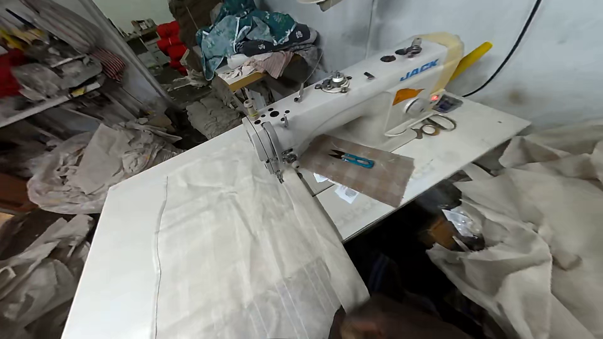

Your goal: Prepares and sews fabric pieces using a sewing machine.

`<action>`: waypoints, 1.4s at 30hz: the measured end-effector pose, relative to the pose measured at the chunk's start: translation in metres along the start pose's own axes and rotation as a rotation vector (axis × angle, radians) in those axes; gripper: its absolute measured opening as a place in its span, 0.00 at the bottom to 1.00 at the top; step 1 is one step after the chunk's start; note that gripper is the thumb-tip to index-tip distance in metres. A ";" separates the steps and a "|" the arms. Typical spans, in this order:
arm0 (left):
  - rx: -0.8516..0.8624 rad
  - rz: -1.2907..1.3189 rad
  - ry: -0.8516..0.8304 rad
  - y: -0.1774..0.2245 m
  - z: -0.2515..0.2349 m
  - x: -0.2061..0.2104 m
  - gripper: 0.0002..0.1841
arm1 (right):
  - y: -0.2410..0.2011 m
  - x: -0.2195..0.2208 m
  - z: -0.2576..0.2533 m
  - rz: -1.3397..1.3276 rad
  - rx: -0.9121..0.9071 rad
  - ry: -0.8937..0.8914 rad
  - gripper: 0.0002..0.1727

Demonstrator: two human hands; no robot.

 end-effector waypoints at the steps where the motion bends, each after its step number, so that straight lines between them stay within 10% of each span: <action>1: -0.014 -0.027 -0.002 0.004 0.000 0.004 0.18 | 0.010 -0.019 -0.017 0.007 0.051 0.163 0.14; 6: -0.069 -0.191 0.004 0.029 -0.008 0.016 0.20 | 0.061 -0.054 -0.070 0.224 0.474 0.350 0.25; 12: -0.145 -0.486 -0.122 0.046 -0.016 0.017 0.20 | 0.034 -0.075 -0.058 0.448 0.074 0.793 0.18; 19: 0.502 -0.739 0.327 0.073 -0.020 -0.038 0.27 | 0.059 -0.064 -0.076 0.275 0.171 0.627 0.19; 35: 0.469 -1.259 0.412 0.075 -0.048 -0.052 0.16 | 0.086 -0.099 -0.160 0.361 0.227 0.682 0.16; 42: 0.485 -1.306 0.394 0.072 -0.058 -0.060 0.21 | 0.094 -0.094 -0.114 0.233 0.704 0.065 0.33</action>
Point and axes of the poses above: each hand's wrist, its own z-axis away from the middle knuckle, its own x-axis out of the palm, y = z × x, the point moved 10 cm from there along -z, towards the middle knuckle, and after that the axes turned 1 degree about -y, right-handed, at the moved point
